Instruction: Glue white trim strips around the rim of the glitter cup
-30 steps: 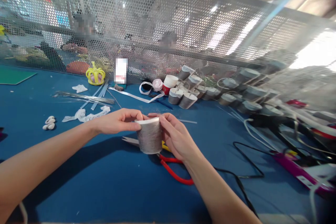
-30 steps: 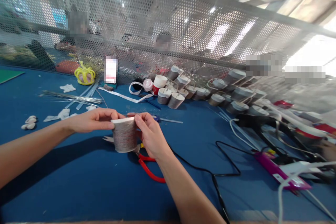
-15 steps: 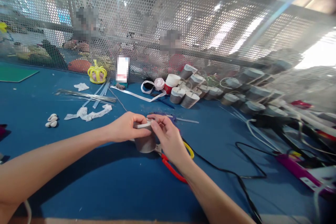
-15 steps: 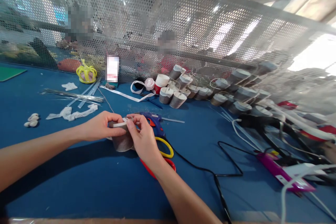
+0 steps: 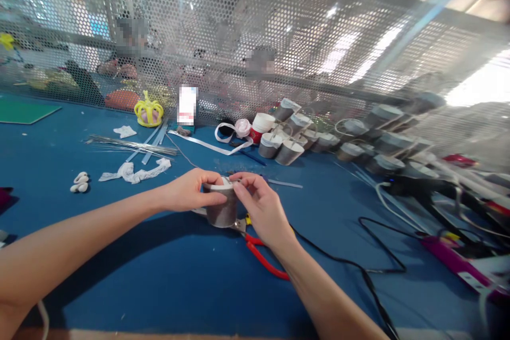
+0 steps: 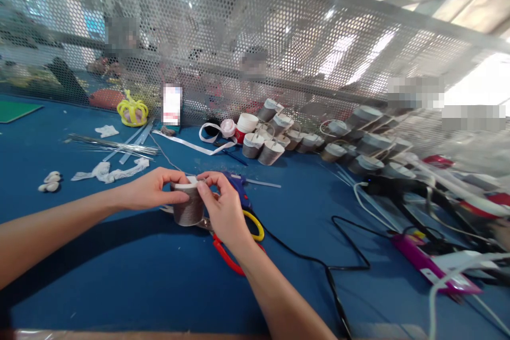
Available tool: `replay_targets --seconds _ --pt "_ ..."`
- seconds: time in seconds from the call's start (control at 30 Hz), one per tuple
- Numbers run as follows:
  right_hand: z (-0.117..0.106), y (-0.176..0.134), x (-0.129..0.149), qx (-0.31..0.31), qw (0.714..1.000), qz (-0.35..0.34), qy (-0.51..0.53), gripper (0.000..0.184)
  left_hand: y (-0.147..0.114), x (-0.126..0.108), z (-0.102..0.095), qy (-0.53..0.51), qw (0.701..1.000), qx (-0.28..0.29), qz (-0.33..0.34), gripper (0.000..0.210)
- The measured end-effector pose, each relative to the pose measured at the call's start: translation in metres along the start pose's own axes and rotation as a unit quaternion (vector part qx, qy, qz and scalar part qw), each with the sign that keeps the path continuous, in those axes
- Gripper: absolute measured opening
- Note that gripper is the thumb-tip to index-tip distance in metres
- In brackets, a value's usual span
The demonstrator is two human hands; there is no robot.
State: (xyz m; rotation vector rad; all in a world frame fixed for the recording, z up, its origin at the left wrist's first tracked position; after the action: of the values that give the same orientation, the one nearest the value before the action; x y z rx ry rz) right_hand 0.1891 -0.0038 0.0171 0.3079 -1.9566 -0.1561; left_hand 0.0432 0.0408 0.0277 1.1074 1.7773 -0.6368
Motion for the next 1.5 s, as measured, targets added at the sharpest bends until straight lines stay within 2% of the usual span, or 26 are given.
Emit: replay_targets --seconds 0.27,0.5,0.6,0.7,0.8,0.93,1.07,1.17,1.27,1.33,1.4,1.43,1.5 --pt "0.002 0.0 -0.001 -0.008 0.999 -0.005 -0.036 0.013 0.001 0.0 0.002 0.055 0.998 -0.018 -0.022 0.017" --pt "0.008 -0.002 -0.001 0.007 1.0 -0.025 -0.016 0.012 0.0 -0.004 0.002 0.03 0.998 -0.038 -0.04 0.02" --pt "0.006 0.002 0.003 0.002 1.0 -0.002 -0.008 0.013 0.0 -0.005 0.001 0.034 0.998 -0.039 -0.037 0.017" --pt "0.0 0.012 0.005 -0.024 0.998 0.037 0.049 0.014 -0.001 -0.006 0.0 0.051 0.997 -0.041 -0.027 0.016" --pt "-0.008 0.031 0.006 -0.022 0.992 0.077 0.097 0.015 -0.002 -0.007 0.0 0.077 0.996 -0.04 -0.011 0.015" --pt "-0.013 0.075 0.009 0.046 0.987 0.103 0.118 0.016 -0.001 -0.002 0.002 0.096 0.994 -0.046 0.009 0.015" --pt "-0.008 0.132 0.019 0.113 0.981 0.121 0.106 0.017 0.001 0.005 0.002 0.078 0.995 -0.056 0.015 0.015" --pt "0.002 0.166 0.035 0.107 0.986 0.081 0.103 0.017 0.002 0.009 0.003 0.026 0.998 -0.051 0.014 0.016" --pt "0.014 0.178 0.052 0.12 0.987 0.028 0.102 0.011 0.004 0.012 0.002 -0.03 0.998 -0.058 0.008 0.018" --pt "0.021 0.173 0.057 0.187 0.981 0.023 0.043 0.005 0.005 0.015 0.002 -0.062 0.995 -0.077 0.004 0.018" --pt "0.021 0.162 0.057 0.246 0.966 0.031 -0.067 0.003 0.007 0.019 0.001 -0.087 0.991 -0.105 0.0 0.019" --pt "0.017 0.155 0.056 0.254 0.959 0.036 -0.122 0.004 0.007 0.021 0.0 -0.095 0.988 -0.121 -0.002 0.019" --pt "0.001 0.139 0.05 0.227 0.953 0.047 -0.198 0.008 0.008 0.027 -0.001 -0.1 0.984 -0.146 -0.001 0.019"
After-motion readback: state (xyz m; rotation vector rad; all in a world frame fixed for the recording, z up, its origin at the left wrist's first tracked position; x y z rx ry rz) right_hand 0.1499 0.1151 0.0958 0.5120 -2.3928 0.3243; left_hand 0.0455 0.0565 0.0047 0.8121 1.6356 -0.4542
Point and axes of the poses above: each hand's wrist, its own y-axis towards the middle knuckle, its own z-axis out of the palm, x = y × z, the point moved 2 cm from there along y, towards the middle knuckle, and after that the axes turned 13 degrees about x, right-handed, at the moved point
